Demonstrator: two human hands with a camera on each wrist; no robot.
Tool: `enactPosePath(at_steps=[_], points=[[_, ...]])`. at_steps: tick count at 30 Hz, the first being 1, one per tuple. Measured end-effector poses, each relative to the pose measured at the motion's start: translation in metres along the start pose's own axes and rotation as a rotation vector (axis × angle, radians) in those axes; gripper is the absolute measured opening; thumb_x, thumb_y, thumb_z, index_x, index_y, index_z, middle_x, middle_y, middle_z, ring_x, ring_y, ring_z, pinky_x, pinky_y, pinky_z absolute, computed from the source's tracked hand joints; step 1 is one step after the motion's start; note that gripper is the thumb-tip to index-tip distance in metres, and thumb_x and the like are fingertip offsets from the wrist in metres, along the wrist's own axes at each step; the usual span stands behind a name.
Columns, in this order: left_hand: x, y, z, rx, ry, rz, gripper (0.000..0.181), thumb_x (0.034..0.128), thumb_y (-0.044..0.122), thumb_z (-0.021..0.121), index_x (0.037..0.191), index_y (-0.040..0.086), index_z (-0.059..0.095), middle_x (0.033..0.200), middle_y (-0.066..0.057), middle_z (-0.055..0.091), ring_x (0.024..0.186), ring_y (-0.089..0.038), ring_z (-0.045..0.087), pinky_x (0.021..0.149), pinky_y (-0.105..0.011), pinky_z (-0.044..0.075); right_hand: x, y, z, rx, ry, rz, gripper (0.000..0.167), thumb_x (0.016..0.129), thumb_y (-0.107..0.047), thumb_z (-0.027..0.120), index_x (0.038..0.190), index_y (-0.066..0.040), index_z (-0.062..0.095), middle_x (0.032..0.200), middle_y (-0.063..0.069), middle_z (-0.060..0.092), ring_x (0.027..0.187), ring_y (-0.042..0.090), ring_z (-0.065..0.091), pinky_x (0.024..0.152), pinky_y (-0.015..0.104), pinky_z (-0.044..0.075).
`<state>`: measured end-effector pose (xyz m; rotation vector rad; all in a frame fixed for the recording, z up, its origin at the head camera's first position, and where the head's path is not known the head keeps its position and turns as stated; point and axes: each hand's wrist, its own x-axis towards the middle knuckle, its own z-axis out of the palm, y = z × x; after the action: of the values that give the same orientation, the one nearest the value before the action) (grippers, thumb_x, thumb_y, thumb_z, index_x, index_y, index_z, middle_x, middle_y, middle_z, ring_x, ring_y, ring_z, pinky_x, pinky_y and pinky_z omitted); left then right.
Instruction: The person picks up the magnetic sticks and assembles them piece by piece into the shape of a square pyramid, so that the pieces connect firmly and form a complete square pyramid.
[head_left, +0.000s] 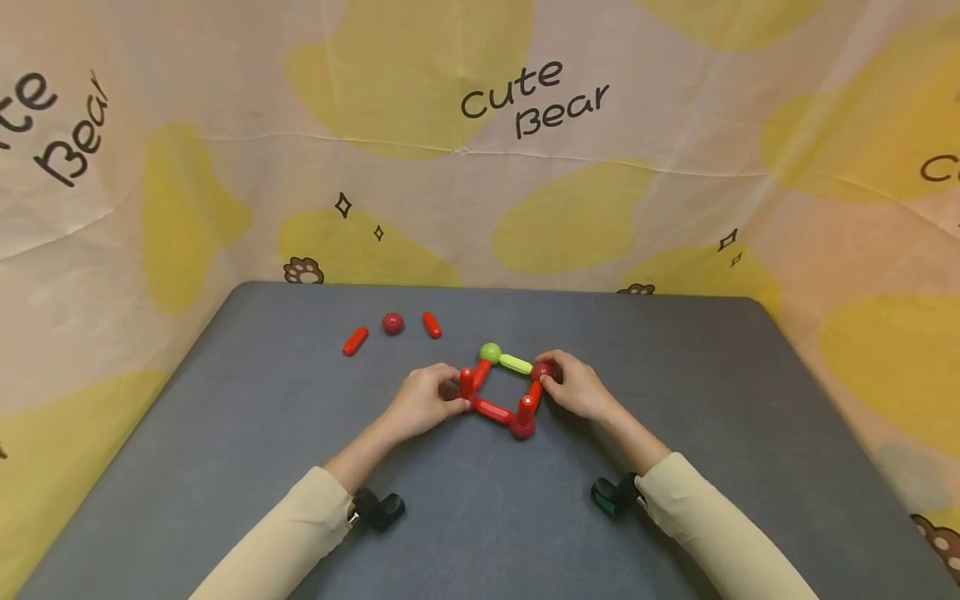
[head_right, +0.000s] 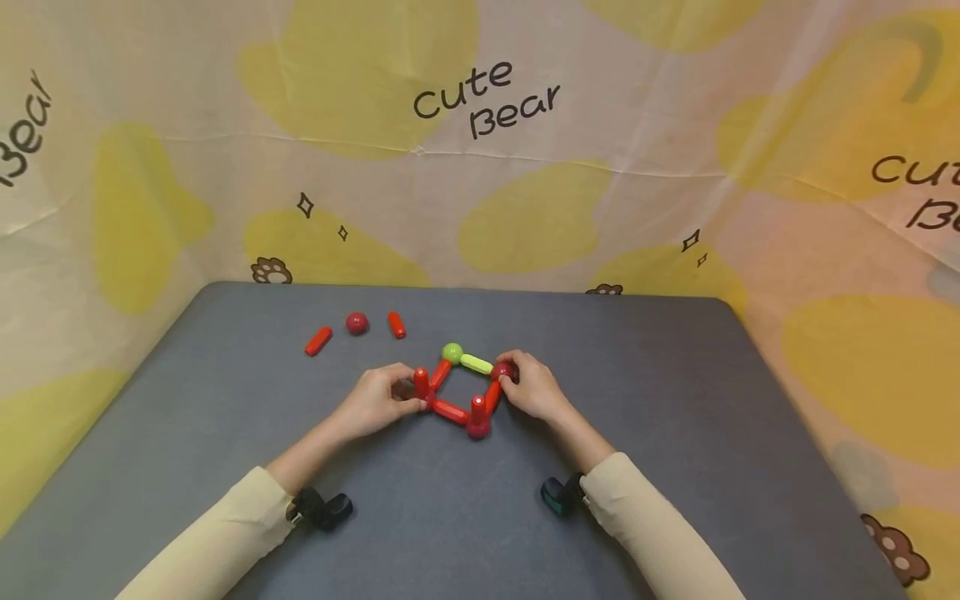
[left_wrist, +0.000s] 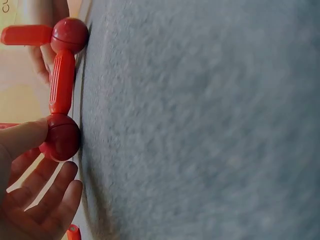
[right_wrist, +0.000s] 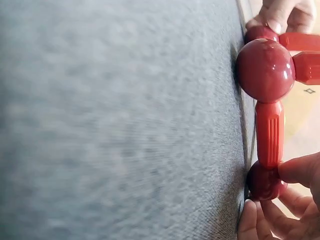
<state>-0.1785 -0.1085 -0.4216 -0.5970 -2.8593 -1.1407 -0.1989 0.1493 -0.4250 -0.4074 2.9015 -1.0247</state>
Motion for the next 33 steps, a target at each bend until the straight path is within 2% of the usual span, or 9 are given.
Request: enactPosePath(at_steps=[6, 16, 23, 27, 33], points=[[-0.006, 0.004, 0.003, -0.016, -0.015, 0.039, 0.018, 0.0720, 0.013, 0.077, 0.086, 0.010, 0.066, 0.084, -0.001, 0.061, 0.073, -0.012, 0.064, 0.065, -0.024, 0.049, 0.010, 0.001, -0.001, 0.014, -0.007, 0.027, 0.030, 0.085, -0.012, 0.060, 0.115, -0.006, 0.058, 0.089, 0.009, 0.060, 0.075, 0.018, 0.053, 0.063, 0.027, 0.040], [-0.011, 0.012, 0.006, -0.010, -0.043, 0.089, 0.018, 0.0717, 0.014, 0.078, 0.085, 0.012, 0.065, 0.080, -0.002, 0.060, 0.071, -0.012, 0.063, 0.063, -0.023, 0.047, 0.022, -0.002, -0.003, 0.042, -0.064, 0.047, 0.033, 0.087, -0.015, 0.058, 0.119, -0.007, 0.057, 0.085, 0.008, 0.060, 0.070, 0.016, 0.053, 0.059, 0.026, 0.040], [-0.015, 0.016, 0.009, -0.022, -0.057, 0.086, 0.020, 0.0715, 0.014, 0.078, 0.087, 0.011, 0.066, 0.080, -0.002, 0.059, 0.070, -0.011, 0.063, 0.061, -0.022, 0.047, 0.028, -0.003, -0.002, 0.050, -0.086, 0.056, 0.032, 0.088, -0.016, 0.059, 0.119, -0.008, 0.057, 0.100, 0.011, 0.063, 0.074, 0.017, 0.053, 0.061, 0.025, 0.039], [-0.015, 0.015, 0.009, -0.040, -0.076, 0.105, 0.018, 0.0724, 0.013, 0.077, 0.087, 0.011, 0.066, 0.080, -0.002, 0.059, 0.069, -0.010, 0.062, 0.061, -0.020, 0.047, 0.028, -0.003, -0.002, 0.059, -0.082, 0.047, 0.033, 0.088, -0.016, 0.059, 0.120, -0.008, 0.057, 0.105, 0.012, 0.063, 0.078, 0.019, 0.055, 0.063, 0.026, 0.041], [-0.011, 0.009, 0.000, -0.075, -0.114, 0.107, 0.019, 0.0757, 0.011, 0.073, 0.093, 0.012, 0.067, 0.086, -0.001, 0.063, 0.070, -0.007, 0.062, 0.063, -0.019, 0.048, 0.018, 0.005, -0.004, 0.071, -0.063, 0.020, 0.037, 0.088, -0.016, 0.059, 0.124, -0.007, 0.054, 0.114, 0.013, 0.061, 0.087, 0.022, 0.059, 0.067, 0.029, 0.045]])
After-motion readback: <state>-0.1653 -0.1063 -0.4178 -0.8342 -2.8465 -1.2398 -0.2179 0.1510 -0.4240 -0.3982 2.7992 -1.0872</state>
